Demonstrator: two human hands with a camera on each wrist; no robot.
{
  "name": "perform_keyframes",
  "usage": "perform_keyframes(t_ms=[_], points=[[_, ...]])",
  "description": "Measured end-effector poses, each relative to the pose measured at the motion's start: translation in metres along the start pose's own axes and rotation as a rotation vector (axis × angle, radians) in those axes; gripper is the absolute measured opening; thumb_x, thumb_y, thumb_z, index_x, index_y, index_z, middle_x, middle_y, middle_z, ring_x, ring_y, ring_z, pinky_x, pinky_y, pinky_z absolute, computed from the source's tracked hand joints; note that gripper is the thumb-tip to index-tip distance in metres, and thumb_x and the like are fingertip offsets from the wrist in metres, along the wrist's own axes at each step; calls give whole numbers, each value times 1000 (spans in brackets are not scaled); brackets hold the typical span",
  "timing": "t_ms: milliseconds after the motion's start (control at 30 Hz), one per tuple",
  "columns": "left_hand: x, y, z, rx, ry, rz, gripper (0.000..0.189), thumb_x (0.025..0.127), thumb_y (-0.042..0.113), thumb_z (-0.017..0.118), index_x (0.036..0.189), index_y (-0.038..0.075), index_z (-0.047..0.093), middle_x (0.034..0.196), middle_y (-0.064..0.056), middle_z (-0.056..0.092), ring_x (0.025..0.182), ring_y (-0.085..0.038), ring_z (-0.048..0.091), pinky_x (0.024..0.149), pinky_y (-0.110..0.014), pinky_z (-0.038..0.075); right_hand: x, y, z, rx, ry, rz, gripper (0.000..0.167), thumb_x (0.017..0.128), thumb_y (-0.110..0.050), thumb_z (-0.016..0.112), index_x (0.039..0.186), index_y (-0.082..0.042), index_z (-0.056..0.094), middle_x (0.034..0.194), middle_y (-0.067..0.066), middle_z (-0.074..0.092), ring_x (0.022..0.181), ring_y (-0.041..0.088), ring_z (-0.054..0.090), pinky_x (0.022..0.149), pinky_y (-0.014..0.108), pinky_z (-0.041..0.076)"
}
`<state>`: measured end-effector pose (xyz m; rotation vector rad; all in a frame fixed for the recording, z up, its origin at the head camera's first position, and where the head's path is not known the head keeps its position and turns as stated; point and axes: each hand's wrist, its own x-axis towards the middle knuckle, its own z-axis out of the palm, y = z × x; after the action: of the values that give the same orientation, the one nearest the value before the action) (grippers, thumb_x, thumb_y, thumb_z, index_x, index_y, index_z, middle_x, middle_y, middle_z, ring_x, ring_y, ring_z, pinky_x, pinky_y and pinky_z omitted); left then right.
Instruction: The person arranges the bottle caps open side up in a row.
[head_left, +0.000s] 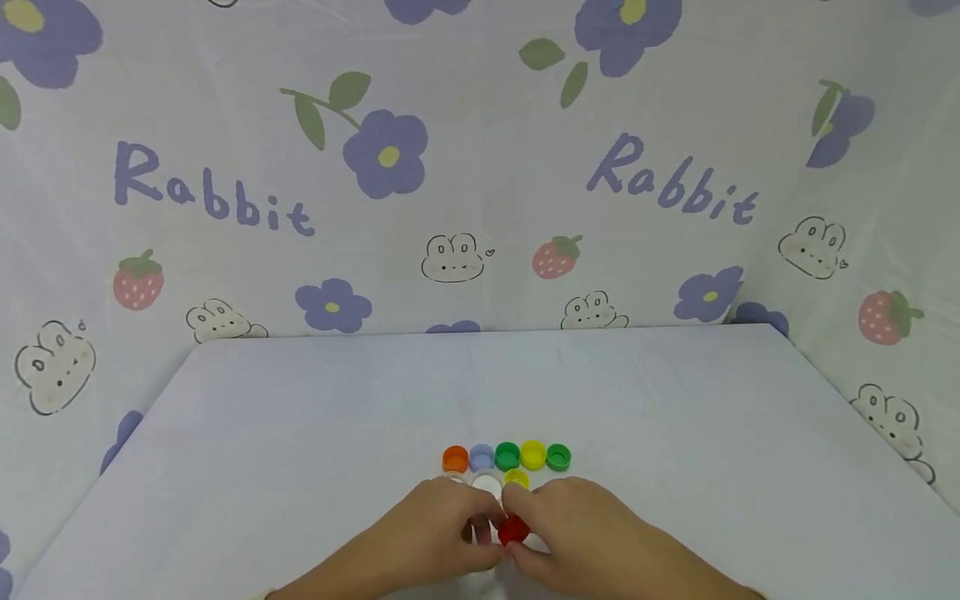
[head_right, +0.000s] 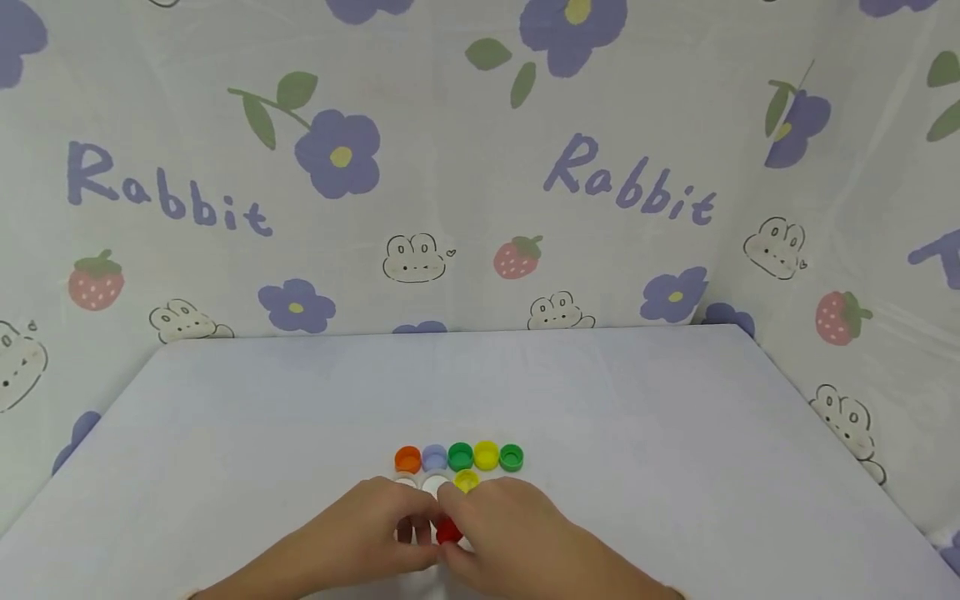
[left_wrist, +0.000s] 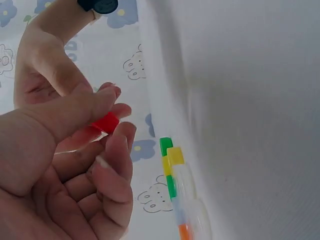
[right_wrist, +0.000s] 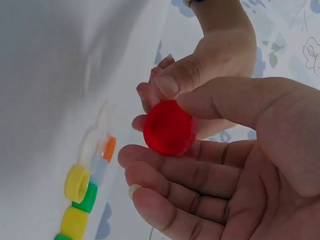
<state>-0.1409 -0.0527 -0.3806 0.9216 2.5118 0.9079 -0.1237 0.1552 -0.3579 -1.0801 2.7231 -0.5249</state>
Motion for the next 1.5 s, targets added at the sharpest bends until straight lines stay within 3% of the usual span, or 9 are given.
perform_keyframes(t_ms=[233, 433, 633, 833, 933, 1033, 1167, 1300, 1500], points=[[-1, -1, -4, -30, 120, 94, 5, 91, 16, 79, 94, 12, 78, 72, 19, 65, 64, 4, 55, 61, -17, 50, 0, 8, -2, 20, 169, -72, 17, 99, -24, 71, 89, -16, 60, 63, -16, 45, 54, 0, 39, 53, 18, 40], [1, -2, 0, -14, 302, 168, 8, 88, 13, 81, 94, 13, 76, 77, 14, 69, 68, 5, 59, 62, -16, 50, 3, 15, -6, 147, 276, -76, 9, 102, -16, 65, 93, -15, 62, 68, -17, 54, 59, -1, 45, 56, 20, 44], [3, -3, 4, -8, 450, 282, 26, 86, 14, 85, 109, 13, 73, 91, 8, 72, 71, 2, 64, 66, -13, 52, 7, 22, -11, 316, 210, -21, 16, 107, -20, 56, 93, -14, 62, 69, -14, 62, 60, 2, 53, 56, 25, 48], [6, -5, 5, 5, 503, 390, 27, 84, 12, 85, 108, 12, 73, 95, 8, 71, 72, -3, 64, 66, -13, 52, 7, 25, -16, 425, 118, 17, 19, 107, -18, 54, 91, -16, 64, 69, -9, 64, 57, 8, 59, 56, 28, 51], [9, -6, 5, 5, 493, 398, 24, 83, 9, 83, 104, 10, 72, 91, 7, 70, 71, -3, 63, 66, -13, 52, 4, 28, -20, 451, 35, 18, 8, 106, -15, 53, 110, -14, 59, 76, -8, 67, 64, 10, 62, 62, 29, 52], [16, -6, 6, 2, 440, 352, 20, 82, 9, 82, 100, 9, 72, 87, 7, 70, 71, -3, 62, 66, -15, 52, -1, 31, -22, 416, -18, 6, 23, 102, -12, 59, 123, -13, 50, 79, -11, 68, 67, 8, 59, 64, 28, 50], [26, -5, 12, 38, 327, 198, 15, 81, 14, 81, 94, 14, 73, 79, 11, 65, 70, 0, 56, 64, -16, 48, -2, 35, -19, 291, -17, -2, 25, 94, -10, 71, 112, -13, 53, 70, -15, 60, 61, 2, 51, 59, 24, 47], [37, -2, 19, 124, 203, 57, 16, 79, 23, 83, 90, 19, 72, 67, 15, 54, 64, -1, 48, 55, -18, 42, 1, 41, -13, 196, -55, 57, 24, 85, -4, 77, 101, -12, 59, 63, -13, 53, 56, 3, 46, 55, 23, 43], [57, 4, 27, 305, 52, 26, 15, 83, 32, 84, 87, 22, 74, 55, 13, 47, 54, -4, 44, 47, -19, 34, 6, 50, -9, 173, -134, 139, 23, 80, -5, 81, 92, -11, 63, 72, -10, 56, 64, 9, 50, 62, 25, 48]])
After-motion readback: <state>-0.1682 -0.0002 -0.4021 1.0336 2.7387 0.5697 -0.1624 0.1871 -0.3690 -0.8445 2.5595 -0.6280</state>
